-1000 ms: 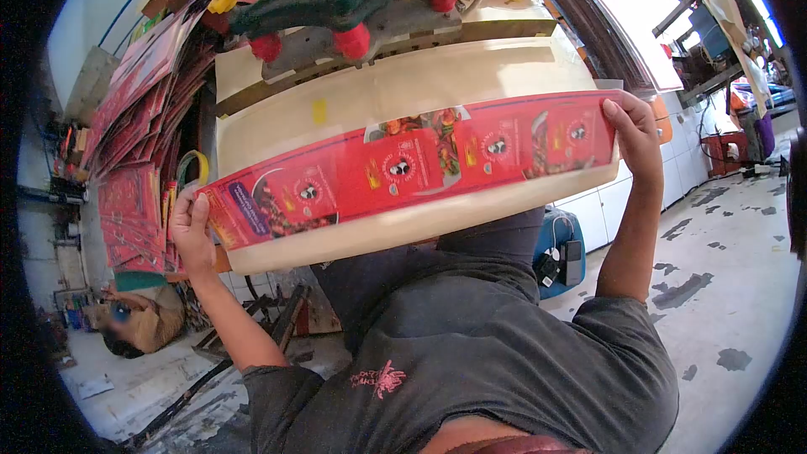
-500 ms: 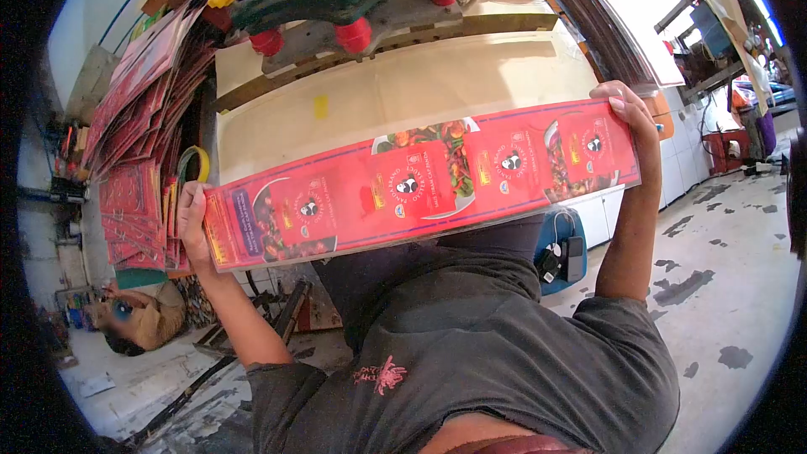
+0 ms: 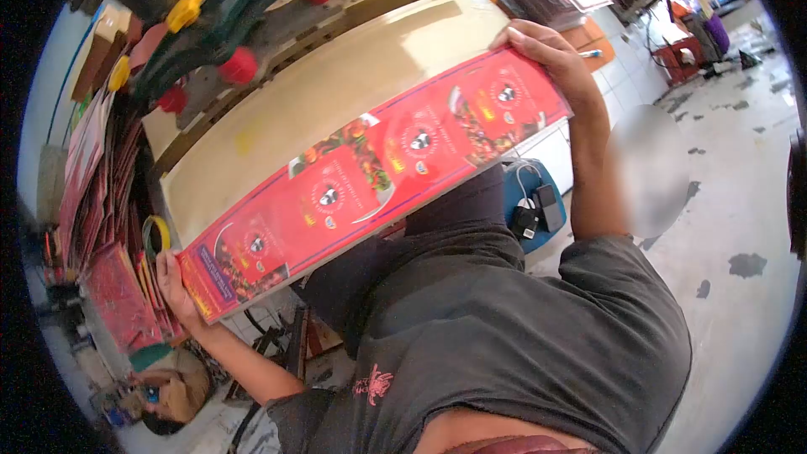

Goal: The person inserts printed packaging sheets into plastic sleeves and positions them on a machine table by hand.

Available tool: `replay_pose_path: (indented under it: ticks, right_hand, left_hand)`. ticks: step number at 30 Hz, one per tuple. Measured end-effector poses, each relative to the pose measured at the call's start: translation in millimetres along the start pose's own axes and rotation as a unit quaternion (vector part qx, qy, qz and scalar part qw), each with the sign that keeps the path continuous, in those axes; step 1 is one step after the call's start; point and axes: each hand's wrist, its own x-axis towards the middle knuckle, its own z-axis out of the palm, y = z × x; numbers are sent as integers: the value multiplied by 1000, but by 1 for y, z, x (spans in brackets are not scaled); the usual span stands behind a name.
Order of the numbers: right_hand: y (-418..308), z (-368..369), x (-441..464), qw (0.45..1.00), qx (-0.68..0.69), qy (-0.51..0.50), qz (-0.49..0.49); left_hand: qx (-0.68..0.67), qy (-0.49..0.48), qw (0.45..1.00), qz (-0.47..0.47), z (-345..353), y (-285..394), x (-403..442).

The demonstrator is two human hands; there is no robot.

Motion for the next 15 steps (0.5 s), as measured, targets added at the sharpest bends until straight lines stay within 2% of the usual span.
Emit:
replay_pose_path:
  ticks: [1, 3, 8, 13, 15]
  right_hand:
    - [1, 0, 0, 1000, -4, 10, 0]
    - [7, -3, 3, 1000, 14, -13, -16]
    - [12, -9, 4, 999, 34, -15, -13]
    - [17, -12, 17, 990, -133, 39, 29]
    - [21, -24, 14, 989, -139, 40, 33]
  left_hand:
    - [-5, -10, 1000, -1, 2, -1, -1]
    - [-61, 33, 997, -39, 4, -2, -3]
    - [-54, -10, 998, -32, -5, -6, 0]
    - [82, 59, 992, -79, 43, 23, 2]
    - [66, 60, 994, -69, 47, 25, -2]
